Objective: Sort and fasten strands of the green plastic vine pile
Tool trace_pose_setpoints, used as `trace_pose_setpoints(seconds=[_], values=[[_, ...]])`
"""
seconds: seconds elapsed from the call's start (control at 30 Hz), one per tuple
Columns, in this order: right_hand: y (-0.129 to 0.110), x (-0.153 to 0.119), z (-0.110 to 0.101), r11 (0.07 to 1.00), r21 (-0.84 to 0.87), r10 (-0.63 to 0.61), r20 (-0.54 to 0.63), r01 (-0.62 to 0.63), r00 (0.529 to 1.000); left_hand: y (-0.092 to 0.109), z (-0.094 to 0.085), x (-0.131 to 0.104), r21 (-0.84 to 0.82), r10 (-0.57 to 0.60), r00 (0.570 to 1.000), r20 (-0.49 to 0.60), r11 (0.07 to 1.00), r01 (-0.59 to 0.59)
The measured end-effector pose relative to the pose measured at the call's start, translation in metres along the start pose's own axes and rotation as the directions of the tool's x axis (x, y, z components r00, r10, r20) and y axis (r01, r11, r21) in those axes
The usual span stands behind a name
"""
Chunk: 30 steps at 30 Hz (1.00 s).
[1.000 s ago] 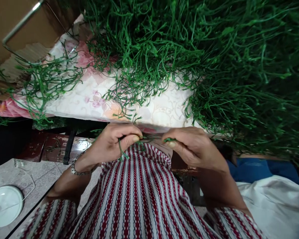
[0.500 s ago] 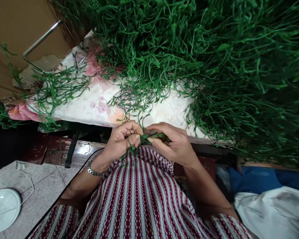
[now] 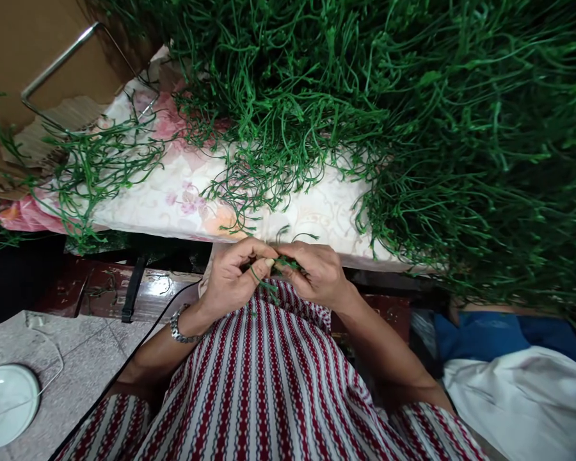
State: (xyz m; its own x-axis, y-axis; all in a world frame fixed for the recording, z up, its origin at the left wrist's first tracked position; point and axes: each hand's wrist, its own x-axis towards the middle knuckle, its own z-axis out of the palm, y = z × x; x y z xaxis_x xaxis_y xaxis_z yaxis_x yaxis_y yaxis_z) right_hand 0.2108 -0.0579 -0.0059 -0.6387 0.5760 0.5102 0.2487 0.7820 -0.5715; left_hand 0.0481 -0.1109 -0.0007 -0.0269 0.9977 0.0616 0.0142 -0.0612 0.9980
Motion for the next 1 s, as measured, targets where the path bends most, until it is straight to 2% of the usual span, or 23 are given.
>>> trace_pose_setpoints(seconds=[0.07, 0.2, 0.3, 0.4, 0.47, 0.57, 0.67, 0.73, 0.8, 0.87, 0.93, 1.0], values=[[0.000, -0.001, 0.002, 0.999, -0.032, -0.009, -0.041, 0.008, 0.999, 0.003, -0.001, -0.001, 0.117, 0.041, 0.999, 0.033, 0.992, -0.044], [0.001, -0.003, 0.003, 0.995, -0.093, -0.025, -0.059, 0.019, 0.998, 0.011, -0.007, 0.001, 0.341, 0.041, 0.988, 0.150, 0.936, -0.090], [0.004, -0.006, 0.002, 0.992, -0.118, -0.039, 0.011, 0.040, 0.999, 0.015, -0.010, 0.004, 0.440, 0.038, 0.975, 0.218, 0.888, -0.133], [0.006, -0.006, -0.002, 0.987, -0.145, -0.044, 0.130, 0.063, 0.990, 0.016, -0.013, 0.006, 0.536, -0.019, 0.952, 0.305, 0.830, -0.155], [0.005, -0.005, -0.005, 0.981, -0.172, -0.048, 0.216, 0.086, 0.975, 0.015, -0.015, 0.006, 0.549, -0.048, 0.924, 0.379, 0.815, -0.183], [0.000, -0.001, -0.010, 0.976, -0.164, -0.081, 0.327, 0.141, 0.942, 0.012, -0.018, 0.005, 0.478, -0.031, 0.882, 0.471, 0.849, -0.226], [-0.005, -0.001, -0.019, 0.980, -0.087, -0.135, 0.366, 0.179, 0.921, 0.015, -0.025, 0.001, 0.379, 0.008, 0.845, 0.535, 0.891, -0.249], [-0.004, -0.003, -0.029, 0.992, -0.002, -0.116, 0.307, 0.122, 0.945, 0.020, -0.033, -0.001, 0.334, 0.012, 0.859, 0.512, 0.918, -0.212], [-0.001, -0.005, -0.041, 0.998, 0.065, -0.023, 0.181, 0.012, 0.983, 0.027, -0.041, -0.001, 0.310, -0.001, 0.911, 0.413, 0.940, -0.140], [0.002, -0.005, -0.049, 0.995, 0.074, 0.062, 0.108, -0.070, 0.992, 0.031, -0.044, 0.002, 0.295, -0.009, 0.946, 0.323, 0.951, -0.091], [0.004, -0.003, -0.052, 0.993, 0.054, 0.096, 0.141, -0.105, 0.985, 0.028, -0.043, 0.006, 0.268, -0.019, 0.947, 0.320, 0.961, -0.071], [0.003, -0.002, -0.050, 0.992, -0.034, 0.123, 0.127, -0.120, 0.984, 0.021, -0.038, 0.009, 0.184, -0.079, 0.962, 0.261, 0.983, 0.031]])
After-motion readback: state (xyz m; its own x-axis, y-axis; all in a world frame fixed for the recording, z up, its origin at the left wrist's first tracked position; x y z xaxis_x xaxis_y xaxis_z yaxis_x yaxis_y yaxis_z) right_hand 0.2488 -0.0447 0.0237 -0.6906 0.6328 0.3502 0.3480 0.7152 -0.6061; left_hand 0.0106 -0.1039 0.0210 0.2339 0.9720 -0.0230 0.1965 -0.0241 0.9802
